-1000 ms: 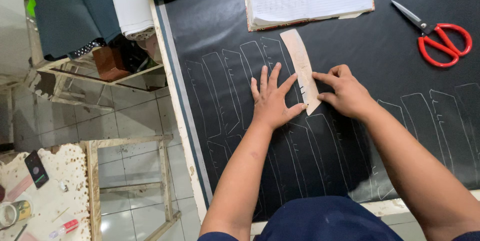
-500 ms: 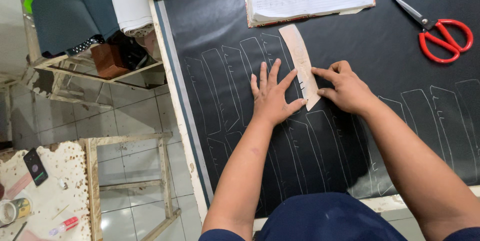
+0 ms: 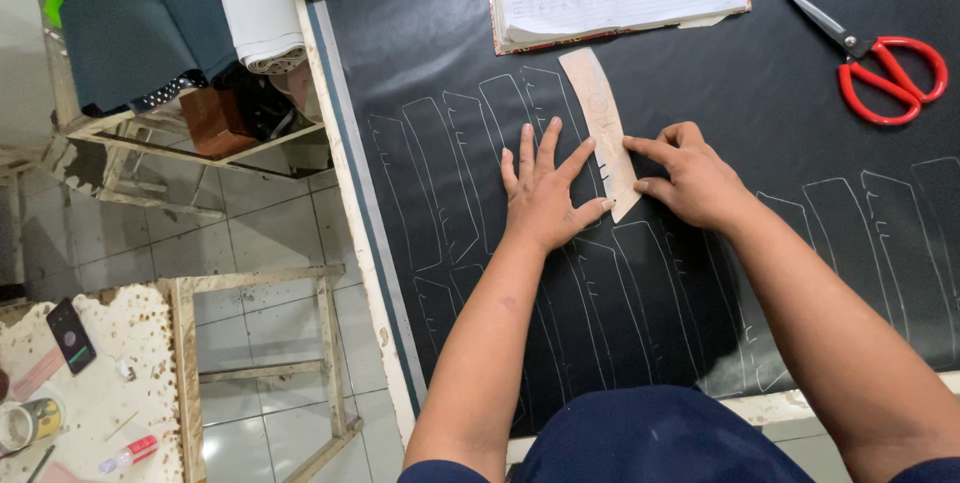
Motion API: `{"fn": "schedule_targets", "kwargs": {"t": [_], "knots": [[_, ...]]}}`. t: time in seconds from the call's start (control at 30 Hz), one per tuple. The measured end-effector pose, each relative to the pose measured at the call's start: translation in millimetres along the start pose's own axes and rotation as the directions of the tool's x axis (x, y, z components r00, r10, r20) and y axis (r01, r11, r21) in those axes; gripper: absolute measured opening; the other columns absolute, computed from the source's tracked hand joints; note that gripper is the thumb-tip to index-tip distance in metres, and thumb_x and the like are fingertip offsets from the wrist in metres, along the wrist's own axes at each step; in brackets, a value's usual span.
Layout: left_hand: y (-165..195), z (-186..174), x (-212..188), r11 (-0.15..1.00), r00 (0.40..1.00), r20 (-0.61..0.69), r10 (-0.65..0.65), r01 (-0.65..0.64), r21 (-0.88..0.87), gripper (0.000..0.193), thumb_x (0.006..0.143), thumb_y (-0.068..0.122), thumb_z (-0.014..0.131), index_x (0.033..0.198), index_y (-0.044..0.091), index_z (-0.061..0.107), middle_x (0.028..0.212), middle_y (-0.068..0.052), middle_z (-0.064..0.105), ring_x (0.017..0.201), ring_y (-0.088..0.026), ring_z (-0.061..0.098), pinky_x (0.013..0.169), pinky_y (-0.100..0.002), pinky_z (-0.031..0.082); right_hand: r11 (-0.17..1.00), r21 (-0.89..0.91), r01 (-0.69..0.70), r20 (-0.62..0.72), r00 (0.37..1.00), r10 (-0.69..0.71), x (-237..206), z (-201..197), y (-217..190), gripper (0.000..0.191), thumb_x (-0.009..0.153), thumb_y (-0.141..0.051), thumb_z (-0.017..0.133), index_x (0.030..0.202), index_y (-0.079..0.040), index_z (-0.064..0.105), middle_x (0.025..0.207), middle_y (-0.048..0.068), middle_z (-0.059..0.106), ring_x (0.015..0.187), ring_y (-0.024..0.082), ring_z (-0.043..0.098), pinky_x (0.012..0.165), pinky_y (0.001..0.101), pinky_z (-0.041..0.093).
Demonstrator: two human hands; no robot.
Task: The person places a paper pattern strip on dark material laid over a large table and traces around it with a marking pen, repeating the placement and tracing to mark multiple pattern outlines. They reposition the pattern and continue marking outlines across the material.
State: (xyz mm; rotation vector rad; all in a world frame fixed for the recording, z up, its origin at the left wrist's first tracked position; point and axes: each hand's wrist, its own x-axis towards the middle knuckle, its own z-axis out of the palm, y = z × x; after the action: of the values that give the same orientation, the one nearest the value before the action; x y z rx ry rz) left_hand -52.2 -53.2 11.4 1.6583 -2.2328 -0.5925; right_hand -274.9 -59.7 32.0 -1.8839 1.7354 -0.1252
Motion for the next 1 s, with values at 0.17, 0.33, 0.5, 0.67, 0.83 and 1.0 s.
{"fn": "schedule_targets", "kwargs": {"t": [0.17,0.33,0.5,0.67,0.83,1.0], "knots": [[0,0,0,1.000,1.000,0.006,0.000,0.000,0.007,0.083,0.069,0.059,0.082,0.145,0.036,0.056,0.167,-0.011,0.023,0.157,-0.040,0.007,0.122,-0.066,0.003,1.000,0.004,-0.004,-0.003,1.000,0.004,0,0,0,0.062,0.087,-0.033,0.075,0.146,-0.034,0.057,0.137,0.012,0.048,0.117,0.029,0.060,0.097,0.0417,0.052],[1,1,0,1.000,1.000,0.007,-0.004,0.004,0.013,0.082,0.070,0.059,0.082,0.145,0.036,0.056,0.168,-0.010,0.024,0.157,-0.040,0.007,0.122,-0.065,0.003,1.000,0.006,0.016,-0.012,1.000,-0.016,0,1,1,0.062,0.086,-0.032,0.075,0.145,-0.034,0.057,0.136,0.012,0.049,0.115,0.029,0.061,0.097,0.0411,0.053],[1,1,0,1.000,1.000,0.015,-0.006,0.005,0.024,0.083,0.070,0.059,0.081,0.145,0.037,0.055,0.167,-0.010,0.024,0.157,-0.040,0.008,0.122,-0.066,0.004,1.000,0.010,0.014,-0.025,1.000,-0.014,0,1,2,0.061,0.086,-0.032,0.075,0.145,-0.033,0.058,0.137,0.012,0.049,0.115,0.028,0.061,0.096,0.0412,0.053],[1,3,0,0.999,1.000,0.017,0.003,-0.003,0.048,0.083,0.071,0.061,0.080,0.147,0.038,0.053,0.168,-0.011,0.022,0.157,-0.040,0.007,0.121,-0.067,0.004,0.999,-0.003,0.035,-0.035,0.999,-0.035,-1,2,4,0.062,0.086,-0.033,0.076,0.145,-0.032,0.058,0.135,0.012,0.049,0.114,0.029,0.061,0.096,0.0411,0.053],[2,0,1,0.997,0.999,0.044,0.001,-0.004,0.073,0.085,0.072,0.061,0.078,0.149,0.038,0.050,0.168,-0.011,0.020,0.157,-0.041,0.006,0.121,-0.067,0.003,0.999,-0.005,0.048,-0.043,0.998,-0.048,-1,1,3,0.062,0.086,-0.033,0.076,0.145,-0.032,0.059,0.134,0.012,0.050,0.114,0.029,0.061,0.096,0.0411,0.053],[13,-11,3,0.998,0.995,0.092,-0.044,0.039,0.056,0.085,0.072,0.055,0.081,0.148,0.035,0.050,0.167,-0.012,0.018,0.155,-0.040,0.005,0.119,-0.069,0.001,1.000,-0.015,-0.002,-0.018,1.000,0.002,0,1,-1,0.061,0.087,-0.033,0.076,0.145,-0.032,0.057,0.136,0.012,0.048,0.116,0.030,0.060,0.096,0.0415,0.052]]}}
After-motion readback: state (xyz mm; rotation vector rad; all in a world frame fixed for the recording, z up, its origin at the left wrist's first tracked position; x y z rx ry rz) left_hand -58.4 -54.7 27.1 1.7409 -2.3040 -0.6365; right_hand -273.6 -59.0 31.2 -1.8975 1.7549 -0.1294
